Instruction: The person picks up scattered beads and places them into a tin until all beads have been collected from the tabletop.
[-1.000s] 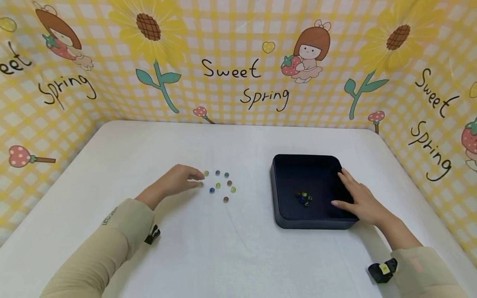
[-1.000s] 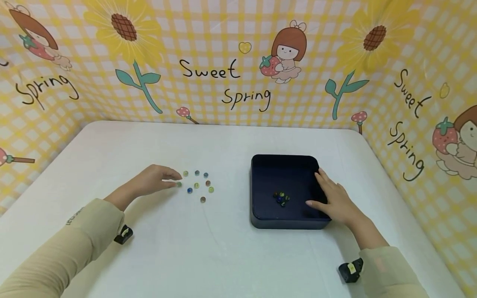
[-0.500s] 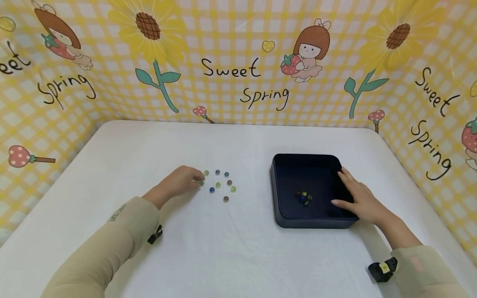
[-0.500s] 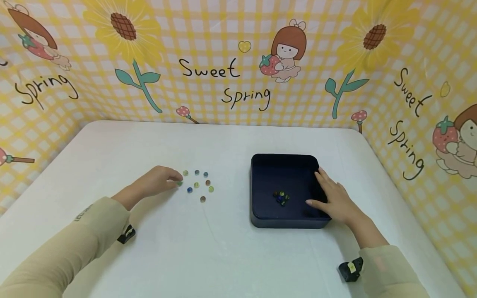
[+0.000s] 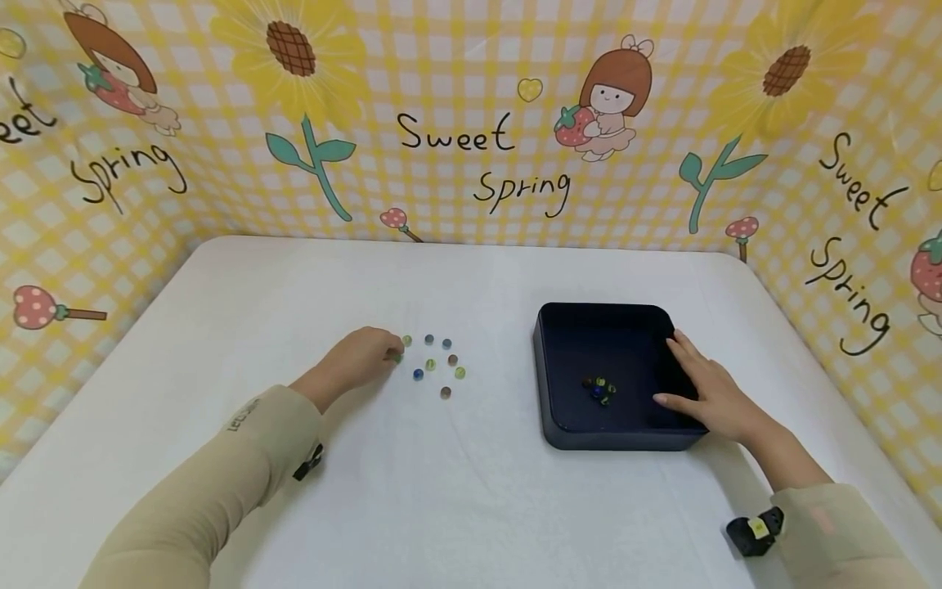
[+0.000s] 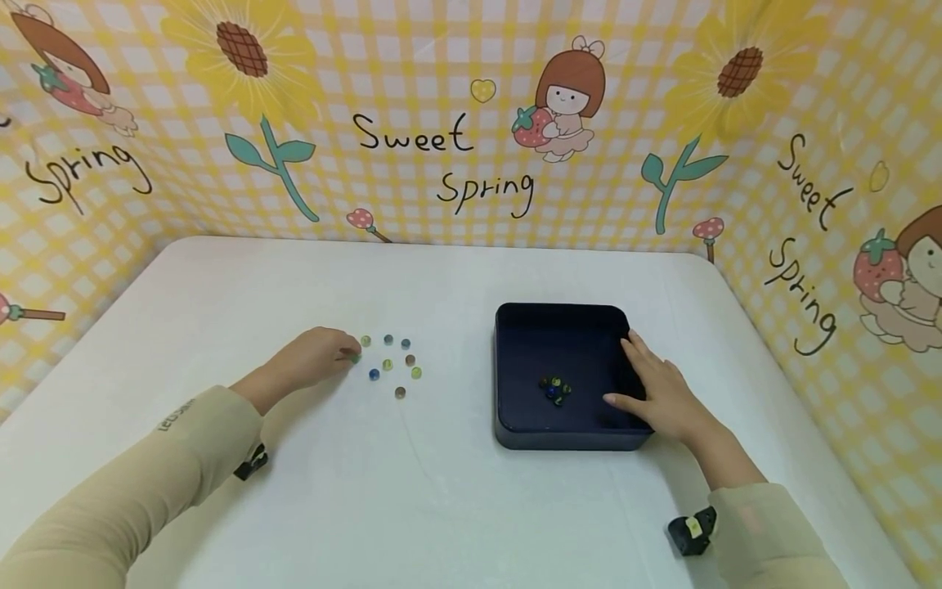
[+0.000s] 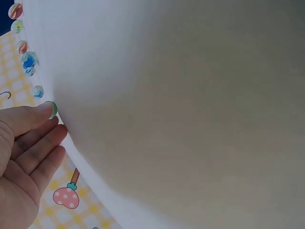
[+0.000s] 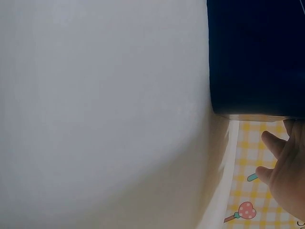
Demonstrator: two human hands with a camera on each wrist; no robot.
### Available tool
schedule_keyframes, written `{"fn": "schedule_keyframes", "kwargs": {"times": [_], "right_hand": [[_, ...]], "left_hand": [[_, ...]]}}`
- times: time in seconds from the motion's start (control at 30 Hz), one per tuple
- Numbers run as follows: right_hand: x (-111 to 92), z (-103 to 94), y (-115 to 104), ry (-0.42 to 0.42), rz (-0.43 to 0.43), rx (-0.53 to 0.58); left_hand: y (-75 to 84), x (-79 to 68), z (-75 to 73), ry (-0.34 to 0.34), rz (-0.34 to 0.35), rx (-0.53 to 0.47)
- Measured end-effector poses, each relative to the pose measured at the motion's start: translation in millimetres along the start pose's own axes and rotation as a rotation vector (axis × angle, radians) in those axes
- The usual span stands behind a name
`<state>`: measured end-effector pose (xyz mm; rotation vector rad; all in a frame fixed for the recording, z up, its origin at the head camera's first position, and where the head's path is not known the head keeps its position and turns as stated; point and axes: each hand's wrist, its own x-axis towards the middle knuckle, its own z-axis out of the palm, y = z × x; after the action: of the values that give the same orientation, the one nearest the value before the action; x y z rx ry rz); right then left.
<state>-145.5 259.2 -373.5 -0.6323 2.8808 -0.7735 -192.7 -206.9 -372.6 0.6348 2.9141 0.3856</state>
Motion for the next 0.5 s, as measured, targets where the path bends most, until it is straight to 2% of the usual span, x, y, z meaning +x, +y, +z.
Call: {"fn": "schedule_keyframes", "kwargs": {"times": [0.13,0.3,0.5], "right_hand": [[0.1,-0.9,-0.5,-0.002,0.002,0.000],[1.0,-1.5,-0.5,0.003,-0.001,-0.002],[0.9,0.3,1.0,0.001,0.004,0.002]], "left_hand": [[-0.4,-0.3,1.3,0.032,-0.002,-0.009],[-0.4,-1.8,-1.2,0.083,-0.008,-0.130],[6.9,-0.6,-7.5,0.119,0.027,-0.231]]}}
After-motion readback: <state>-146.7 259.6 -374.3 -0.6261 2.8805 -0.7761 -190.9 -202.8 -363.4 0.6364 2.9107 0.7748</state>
